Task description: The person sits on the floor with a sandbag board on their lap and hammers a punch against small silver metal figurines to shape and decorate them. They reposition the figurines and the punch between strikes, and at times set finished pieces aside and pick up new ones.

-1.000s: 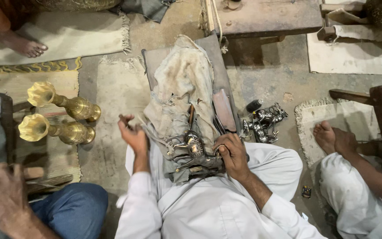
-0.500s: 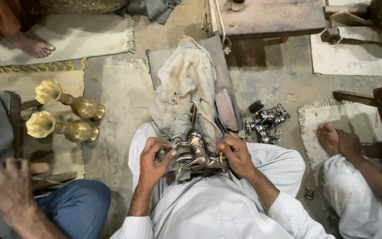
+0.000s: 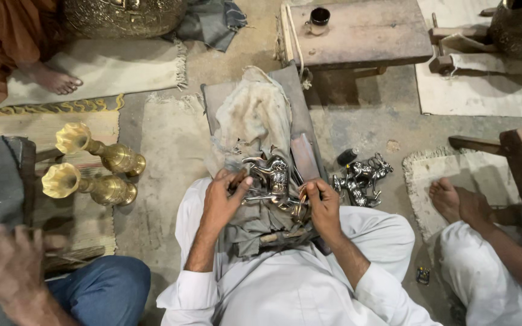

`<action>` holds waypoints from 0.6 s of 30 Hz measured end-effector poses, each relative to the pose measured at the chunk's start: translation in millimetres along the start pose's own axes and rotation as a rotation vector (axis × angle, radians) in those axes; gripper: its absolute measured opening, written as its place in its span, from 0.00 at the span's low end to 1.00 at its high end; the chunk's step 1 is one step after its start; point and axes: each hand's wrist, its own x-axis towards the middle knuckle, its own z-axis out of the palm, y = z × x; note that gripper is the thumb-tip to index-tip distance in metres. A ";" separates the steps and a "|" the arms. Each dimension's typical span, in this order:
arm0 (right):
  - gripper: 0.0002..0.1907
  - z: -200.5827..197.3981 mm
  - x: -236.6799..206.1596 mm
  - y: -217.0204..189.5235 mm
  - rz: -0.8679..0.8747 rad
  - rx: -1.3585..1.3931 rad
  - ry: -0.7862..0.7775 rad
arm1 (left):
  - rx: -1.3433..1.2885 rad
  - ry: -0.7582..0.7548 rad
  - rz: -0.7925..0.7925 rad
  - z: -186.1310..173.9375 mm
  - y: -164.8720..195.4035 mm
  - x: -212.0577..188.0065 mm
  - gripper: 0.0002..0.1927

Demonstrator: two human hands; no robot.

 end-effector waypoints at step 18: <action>0.16 3.1 -3.8 9.5 0.041 0.098 0.062 | -0.286 -0.058 -0.111 -43.4 -40.8 -25.4 0.08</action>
